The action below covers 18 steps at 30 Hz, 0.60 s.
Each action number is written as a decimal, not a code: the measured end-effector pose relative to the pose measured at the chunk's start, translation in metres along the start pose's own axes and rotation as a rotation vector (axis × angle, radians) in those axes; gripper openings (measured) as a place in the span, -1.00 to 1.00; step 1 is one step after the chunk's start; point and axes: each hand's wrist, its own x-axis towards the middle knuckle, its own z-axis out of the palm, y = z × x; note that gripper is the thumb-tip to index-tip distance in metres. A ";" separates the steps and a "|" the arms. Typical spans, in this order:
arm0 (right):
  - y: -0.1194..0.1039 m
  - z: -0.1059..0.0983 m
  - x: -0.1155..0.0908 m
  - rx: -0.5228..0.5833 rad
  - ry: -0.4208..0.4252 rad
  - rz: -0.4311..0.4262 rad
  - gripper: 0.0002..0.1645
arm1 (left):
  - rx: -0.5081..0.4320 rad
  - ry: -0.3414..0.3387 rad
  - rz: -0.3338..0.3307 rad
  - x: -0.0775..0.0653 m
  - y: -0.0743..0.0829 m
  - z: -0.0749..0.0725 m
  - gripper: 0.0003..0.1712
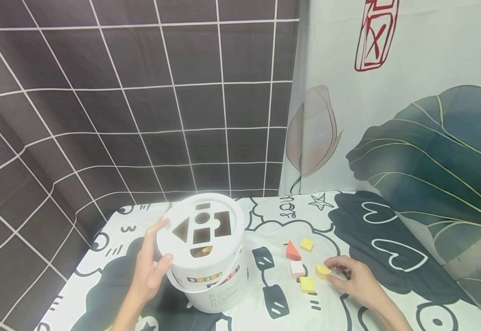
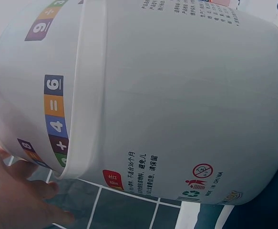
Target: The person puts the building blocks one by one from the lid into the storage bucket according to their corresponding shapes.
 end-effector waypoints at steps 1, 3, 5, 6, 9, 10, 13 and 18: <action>0.000 0.000 0.000 0.005 -0.002 0.008 -0.63 | 0.002 0.002 0.004 0.000 0.000 0.000 -0.15; 0.001 0.001 0.000 0.016 -0.004 0.014 -0.62 | 0.008 0.005 0.010 0.000 0.000 0.000 -0.16; 0.002 0.001 0.000 0.023 0.005 0.007 -0.62 | 0.008 0.004 0.011 0.000 0.001 0.000 -0.16; 0.002 0.002 0.000 0.025 0.011 0.005 -0.62 | 0.008 0.004 0.010 0.000 0.001 0.000 -0.16; 0.003 0.003 0.001 0.022 0.016 -0.010 -0.63 | 0.004 0.002 0.004 0.000 0.001 0.000 -0.16; 0.003 0.004 0.001 0.021 0.019 -0.007 -0.63 | 0.000 0.001 0.000 -0.001 0.001 0.000 -0.16; 0.004 0.005 0.001 0.021 0.011 -0.017 -0.65 | -0.002 -0.002 0.002 -0.001 0.000 0.000 -0.17; 0.004 0.007 0.001 0.018 0.008 -0.014 -0.67 | -0.005 -0.003 -0.006 -0.001 -0.001 0.000 -0.17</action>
